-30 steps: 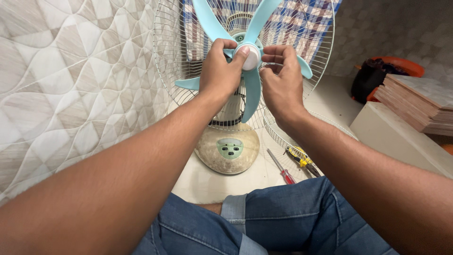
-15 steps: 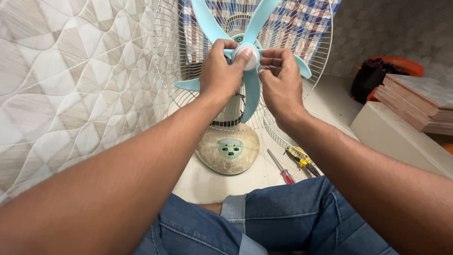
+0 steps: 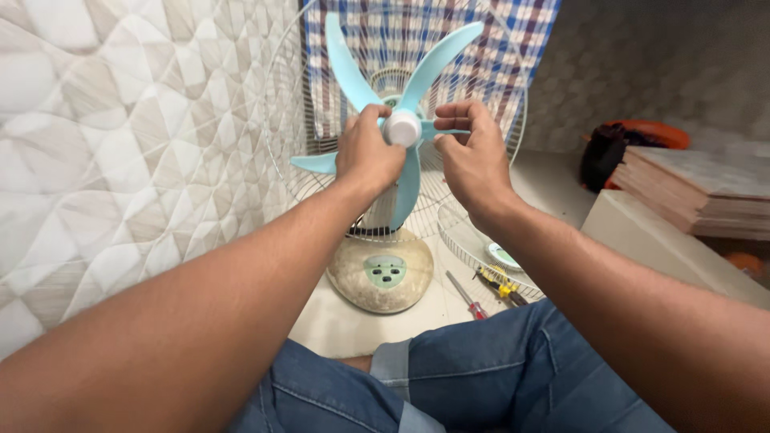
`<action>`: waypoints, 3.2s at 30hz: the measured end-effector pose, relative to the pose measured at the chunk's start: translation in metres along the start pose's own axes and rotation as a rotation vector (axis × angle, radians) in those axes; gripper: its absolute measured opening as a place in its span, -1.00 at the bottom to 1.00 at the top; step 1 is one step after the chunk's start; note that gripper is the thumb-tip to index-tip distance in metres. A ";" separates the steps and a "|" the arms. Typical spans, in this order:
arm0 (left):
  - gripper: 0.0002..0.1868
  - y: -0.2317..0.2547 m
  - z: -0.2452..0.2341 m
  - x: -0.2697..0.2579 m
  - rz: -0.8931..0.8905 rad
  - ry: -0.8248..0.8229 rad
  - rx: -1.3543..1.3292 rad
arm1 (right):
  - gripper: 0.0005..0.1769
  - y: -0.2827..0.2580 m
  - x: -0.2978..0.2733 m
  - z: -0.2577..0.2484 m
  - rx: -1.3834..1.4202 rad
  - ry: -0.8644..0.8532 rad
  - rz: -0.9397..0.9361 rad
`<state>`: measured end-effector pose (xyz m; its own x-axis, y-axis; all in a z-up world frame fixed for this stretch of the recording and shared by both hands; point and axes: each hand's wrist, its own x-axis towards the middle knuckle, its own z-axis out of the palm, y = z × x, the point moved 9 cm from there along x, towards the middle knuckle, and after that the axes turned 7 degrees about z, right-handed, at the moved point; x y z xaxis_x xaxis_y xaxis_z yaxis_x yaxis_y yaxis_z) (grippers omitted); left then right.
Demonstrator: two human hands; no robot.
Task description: The person reassembles an electric fan by attaching the fan blades to the motor hub, securing them with a nut, and then fitting the front protective cage. The person handles the fan blades, a nut, and the front cage.
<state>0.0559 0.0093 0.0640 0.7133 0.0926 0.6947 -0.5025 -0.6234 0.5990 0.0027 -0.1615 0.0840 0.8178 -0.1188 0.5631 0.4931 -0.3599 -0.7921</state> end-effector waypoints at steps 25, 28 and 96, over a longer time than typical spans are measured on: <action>-0.34 -0.033 0.050 -0.029 -0.773 -0.292 -0.774 | -0.73 -0.007 0.049 -0.017 -0.398 -0.013 -0.184; -0.25 -0.036 0.056 -0.025 -0.826 -0.261 -0.821 | -0.72 0.000 0.058 -0.017 -0.469 0.029 -0.319; -0.43 -0.030 0.075 -0.030 -1.021 -0.175 -0.974 | -0.78 0.071 0.030 -0.008 -0.274 -0.047 0.137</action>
<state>0.0863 -0.0324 -0.0044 0.9758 0.0289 -0.2169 0.1825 0.4392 0.8796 0.0606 -0.1978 0.0463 0.8871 -0.1428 0.4389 0.2843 -0.5802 -0.7633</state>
